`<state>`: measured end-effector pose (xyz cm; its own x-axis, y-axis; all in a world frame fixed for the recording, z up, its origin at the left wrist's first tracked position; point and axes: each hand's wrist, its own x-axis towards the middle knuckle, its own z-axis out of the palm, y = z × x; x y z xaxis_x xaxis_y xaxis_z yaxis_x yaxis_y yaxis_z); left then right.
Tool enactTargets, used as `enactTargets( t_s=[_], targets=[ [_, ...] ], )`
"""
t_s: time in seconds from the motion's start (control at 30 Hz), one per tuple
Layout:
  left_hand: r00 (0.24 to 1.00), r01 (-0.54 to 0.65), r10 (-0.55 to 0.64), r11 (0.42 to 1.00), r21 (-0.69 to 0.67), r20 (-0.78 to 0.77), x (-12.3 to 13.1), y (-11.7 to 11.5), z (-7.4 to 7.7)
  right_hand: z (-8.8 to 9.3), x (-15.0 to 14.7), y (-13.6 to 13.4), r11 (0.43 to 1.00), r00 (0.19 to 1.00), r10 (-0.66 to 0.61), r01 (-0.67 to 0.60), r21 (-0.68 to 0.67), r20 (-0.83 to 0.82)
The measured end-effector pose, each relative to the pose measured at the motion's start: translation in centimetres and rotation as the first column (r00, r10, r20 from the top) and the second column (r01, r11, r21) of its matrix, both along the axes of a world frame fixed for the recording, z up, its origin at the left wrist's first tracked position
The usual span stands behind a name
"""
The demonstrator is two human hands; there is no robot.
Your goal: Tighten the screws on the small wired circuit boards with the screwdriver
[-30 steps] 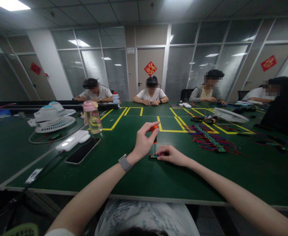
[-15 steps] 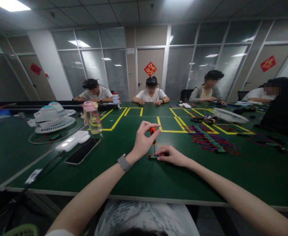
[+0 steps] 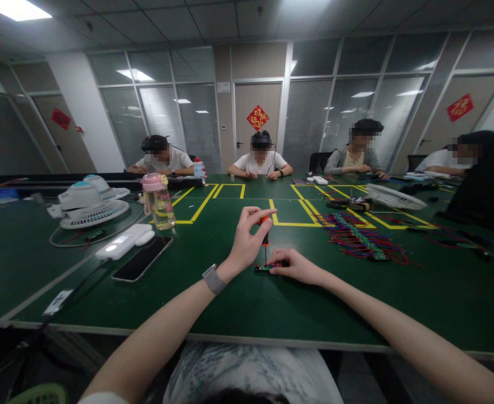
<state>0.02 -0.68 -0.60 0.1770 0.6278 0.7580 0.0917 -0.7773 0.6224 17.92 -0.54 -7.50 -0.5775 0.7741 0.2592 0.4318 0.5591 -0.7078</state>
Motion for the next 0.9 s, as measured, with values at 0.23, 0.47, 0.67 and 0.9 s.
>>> enactTargets(
  t_s=[0.23,0.47,0.67,0.9],
  targets=[
    [0.989,0.140,-0.134,0.986,-0.089,0.066,0.22,0.17,-0.07,0.12,-0.04,-0.10,1.000,1.000,-0.004,0.004,0.000,0.005],
    [0.998,0.066,-0.065,0.997,-0.046,0.025,0.15,0.20,-0.05,0.10,-0.04,-0.05,1.000,1.000,0.000,0.000,0.015,0.010],
    [0.984,0.163,-0.154,0.981,-0.110,0.086,0.37,0.15,-0.19,0.25,-0.06,-0.15,1.000,1.000,-0.004,0.004,-0.004,0.007],
    [1.000,0.016,-0.015,0.999,-0.030,0.020,0.17,0.16,-0.27,0.04,-0.02,0.02,1.000,1.000,0.016,-0.016,0.010,0.000]
  ],
)
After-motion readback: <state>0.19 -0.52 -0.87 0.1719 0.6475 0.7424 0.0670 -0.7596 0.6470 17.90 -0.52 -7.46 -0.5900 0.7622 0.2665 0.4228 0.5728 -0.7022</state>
